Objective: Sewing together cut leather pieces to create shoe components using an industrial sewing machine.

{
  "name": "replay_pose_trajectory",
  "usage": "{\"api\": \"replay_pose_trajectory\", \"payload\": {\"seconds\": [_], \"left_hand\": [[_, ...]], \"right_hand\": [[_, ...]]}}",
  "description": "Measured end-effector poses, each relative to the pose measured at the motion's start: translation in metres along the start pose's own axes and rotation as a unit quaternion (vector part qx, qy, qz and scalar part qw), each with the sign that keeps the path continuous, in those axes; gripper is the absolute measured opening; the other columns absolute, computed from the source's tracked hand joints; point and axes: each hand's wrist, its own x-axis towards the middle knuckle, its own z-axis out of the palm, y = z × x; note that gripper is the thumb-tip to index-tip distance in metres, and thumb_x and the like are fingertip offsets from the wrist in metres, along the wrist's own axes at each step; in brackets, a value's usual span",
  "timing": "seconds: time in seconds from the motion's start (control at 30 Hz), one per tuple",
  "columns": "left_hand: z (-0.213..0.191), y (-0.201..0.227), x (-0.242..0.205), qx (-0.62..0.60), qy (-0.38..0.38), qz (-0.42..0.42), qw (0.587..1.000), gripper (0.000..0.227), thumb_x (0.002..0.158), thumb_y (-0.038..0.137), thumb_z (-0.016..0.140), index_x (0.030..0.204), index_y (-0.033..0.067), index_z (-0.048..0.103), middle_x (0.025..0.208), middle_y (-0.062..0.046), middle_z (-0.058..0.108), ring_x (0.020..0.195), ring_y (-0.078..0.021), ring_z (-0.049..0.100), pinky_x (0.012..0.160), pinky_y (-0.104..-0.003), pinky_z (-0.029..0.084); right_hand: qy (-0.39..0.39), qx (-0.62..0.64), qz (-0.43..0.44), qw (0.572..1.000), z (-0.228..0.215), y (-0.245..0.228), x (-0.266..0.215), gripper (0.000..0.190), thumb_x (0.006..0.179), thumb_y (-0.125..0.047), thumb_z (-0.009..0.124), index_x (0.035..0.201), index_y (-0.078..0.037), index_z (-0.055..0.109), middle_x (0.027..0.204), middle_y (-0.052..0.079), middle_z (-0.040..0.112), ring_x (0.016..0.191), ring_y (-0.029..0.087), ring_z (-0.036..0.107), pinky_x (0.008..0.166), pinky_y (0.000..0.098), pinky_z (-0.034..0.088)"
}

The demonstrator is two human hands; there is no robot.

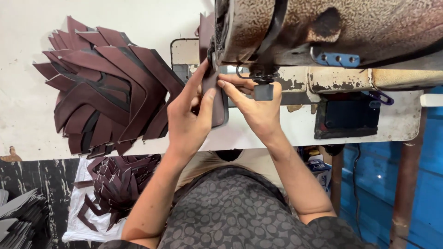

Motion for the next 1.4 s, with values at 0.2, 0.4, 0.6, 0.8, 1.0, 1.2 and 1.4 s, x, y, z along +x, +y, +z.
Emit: {"api": "replay_pose_trajectory", "payload": {"seconds": [0.2,0.4,0.6,0.8,1.0,1.2,1.4], "left_hand": [[-0.023,-0.006,0.004,0.124,-0.018,0.121,0.985,0.050,0.095,0.002,0.071,0.143,0.0096,0.063,0.092,-0.006,0.065,0.082,-0.0114,0.059,0.080,-0.027,0.053],[-0.026,0.005,0.037,0.087,-0.055,0.117,0.988,0.033,0.098,0.002,0.067,0.131,0.0027,0.067,0.102,-0.006,0.075,0.095,-0.0099,0.070,0.087,-0.027,0.055],[-0.021,-0.007,0.061,-0.003,-0.073,0.054,0.996,0.019,0.101,0.002,0.066,0.119,-0.0012,0.071,0.099,-0.001,0.075,0.092,-0.0048,0.068,0.083,-0.022,0.056],[-0.015,-0.020,0.058,-0.040,-0.048,0.063,0.996,0.014,0.103,0.001,0.067,0.113,-0.0027,0.075,0.095,-0.001,0.075,0.088,-0.0040,0.065,0.079,-0.021,0.055],[-0.005,-0.026,0.028,-0.104,-0.015,0.036,0.994,0.025,0.104,0.001,0.065,0.128,-0.0011,0.072,0.106,-0.001,0.075,0.094,-0.0027,0.065,0.084,-0.021,0.055],[0.007,-0.017,0.004,-0.071,-0.008,0.017,0.997,0.043,0.106,0.002,0.061,0.148,0.0056,0.058,0.107,0.004,0.071,0.085,0.0005,0.054,0.078,-0.017,0.049],[0.017,-0.018,0.002,-0.062,0.018,0.031,0.997,0.044,0.108,0.002,0.058,0.152,0.0065,0.056,0.098,0.005,0.068,0.081,-0.0001,0.051,0.073,-0.017,0.047]], "right_hand": [[-0.011,0.057,-0.023,0.998,0.001,0.001,0.000,0.021,0.098,0.000,0.070,0.118,0.008,0.073,0.111,0.010,0.076,0.097,0.010,0.071,0.088,0.0244,0.060],[0.010,0.018,-0.057,0.998,0.005,-0.008,-0.001,0.021,0.098,0.001,0.072,0.118,0.006,0.074,0.107,0.010,0.077,0.095,0.009,0.070,0.085,0.0229,0.058],[0.022,0.003,-0.024,0.999,0.008,-0.008,0.000,0.020,0.097,-0.002,0.074,0.115,0.004,0.076,0.098,0.009,0.079,0.089,0.009,0.073,0.078,0.0222,0.059],[0.024,0.007,-0.050,0.998,0.004,0.001,-0.003,0.016,0.099,-0.002,0.071,0.114,0.005,0.074,0.098,0.009,0.079,0.090,0.012,0.075,0.080,0.0236,0.061],[0.083,-0.003,-0.038,0.996,0.004,0.014,-0.007,0.015,0.101,-0.003,0.071,0.114,0.005,0.074,0.089,0.009,0.078,0.080,0.011,0.072,0.070,0.0238,0.057],[0.044,-0.016,-0.045,0.998,0.009,0.003,-0.005,0.019,0.100,-0.003,0.073,0.117,0.004,0.075,0.099,0.006,0.076,0.084,0.009,0.068,0.076,0.0223,0.058],[0.019,0.020,-0.020,0.999,0.005,0.003,-0.001,0.019,0.098,-0.004,0.073,0.116,0.003,0.076,0.103,0.006,0.077,0.090,0.009,0.070,0.081,0.0223,0.060]]}}
